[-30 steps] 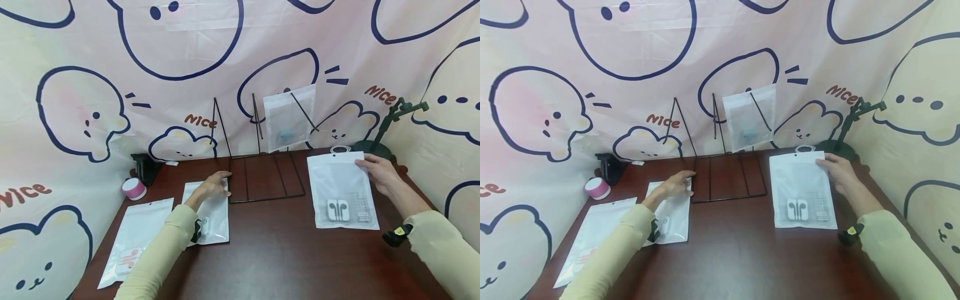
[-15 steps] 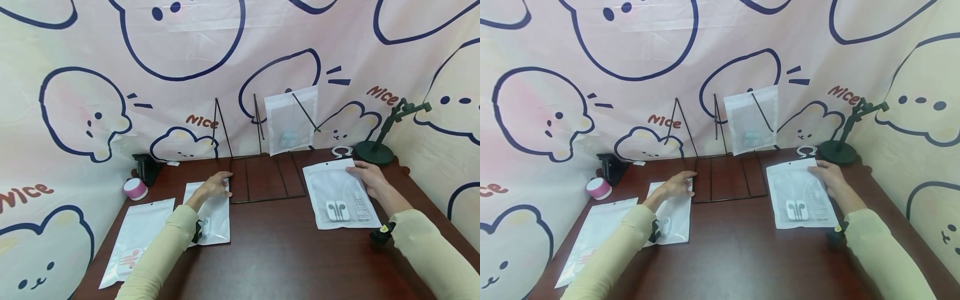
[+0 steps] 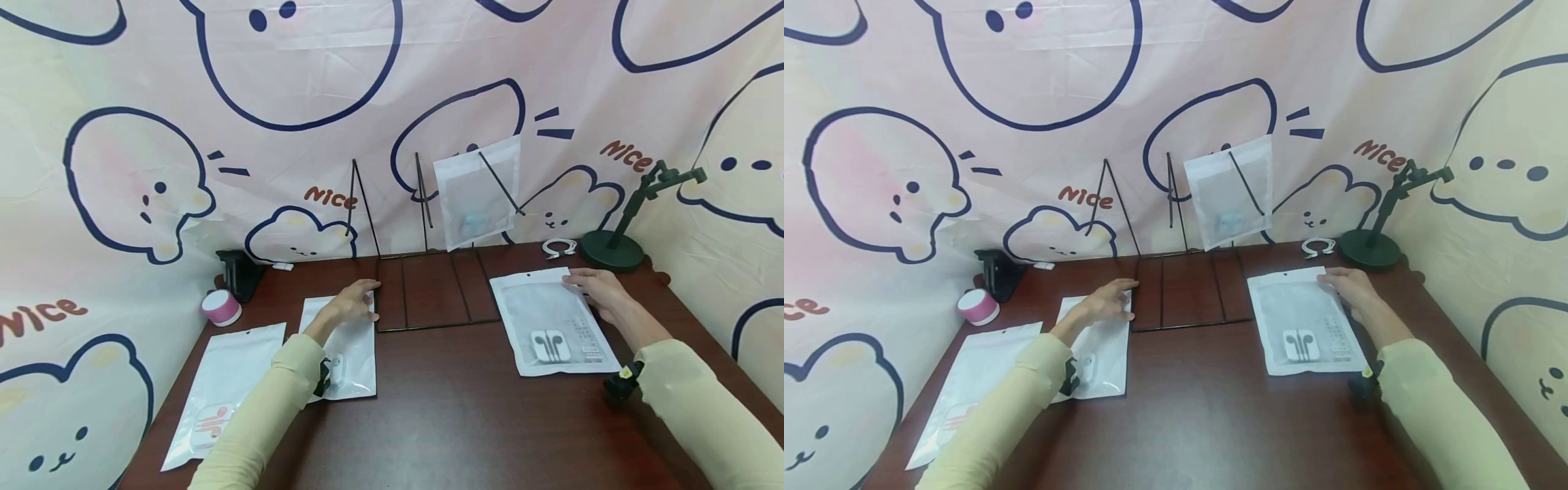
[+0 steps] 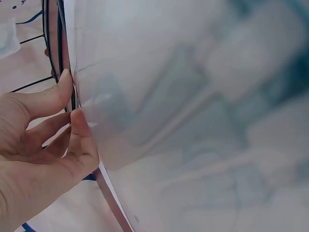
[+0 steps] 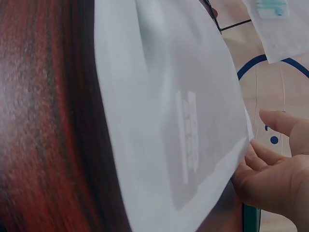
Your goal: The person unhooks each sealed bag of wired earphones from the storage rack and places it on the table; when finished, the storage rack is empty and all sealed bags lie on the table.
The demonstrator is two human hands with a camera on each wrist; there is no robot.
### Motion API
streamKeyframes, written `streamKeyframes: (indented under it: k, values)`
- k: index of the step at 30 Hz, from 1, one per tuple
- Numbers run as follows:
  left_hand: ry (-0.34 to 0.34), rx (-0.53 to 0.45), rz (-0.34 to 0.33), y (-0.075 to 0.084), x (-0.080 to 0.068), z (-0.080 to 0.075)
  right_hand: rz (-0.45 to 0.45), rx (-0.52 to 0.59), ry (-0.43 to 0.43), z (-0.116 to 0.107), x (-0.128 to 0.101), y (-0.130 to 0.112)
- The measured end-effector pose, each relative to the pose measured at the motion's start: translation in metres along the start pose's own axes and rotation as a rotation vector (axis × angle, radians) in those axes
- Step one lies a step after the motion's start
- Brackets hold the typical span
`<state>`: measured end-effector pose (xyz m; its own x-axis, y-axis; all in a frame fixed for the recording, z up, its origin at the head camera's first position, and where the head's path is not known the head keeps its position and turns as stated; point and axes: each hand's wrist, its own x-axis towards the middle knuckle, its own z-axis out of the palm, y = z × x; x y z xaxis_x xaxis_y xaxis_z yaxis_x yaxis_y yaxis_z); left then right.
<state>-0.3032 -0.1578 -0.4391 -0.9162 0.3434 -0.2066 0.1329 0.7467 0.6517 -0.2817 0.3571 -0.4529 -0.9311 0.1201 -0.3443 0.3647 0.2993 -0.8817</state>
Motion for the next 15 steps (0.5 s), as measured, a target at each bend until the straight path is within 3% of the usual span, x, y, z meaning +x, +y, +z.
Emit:
streamKeyframes:
  k: [9,15]
  values:
    - [-0.008,-0.006,-0.013,-0.0002,0.0016,-0.0003,-0.056,-0.018,0.007,-0.0063,-0.0011,-0.0016]
    - [-0.009,-0.015,-0.013,-0.0015,0.0026,0.0006,-0.090,-0.050,0.061,-0.0089,0.0001,-0.0006]
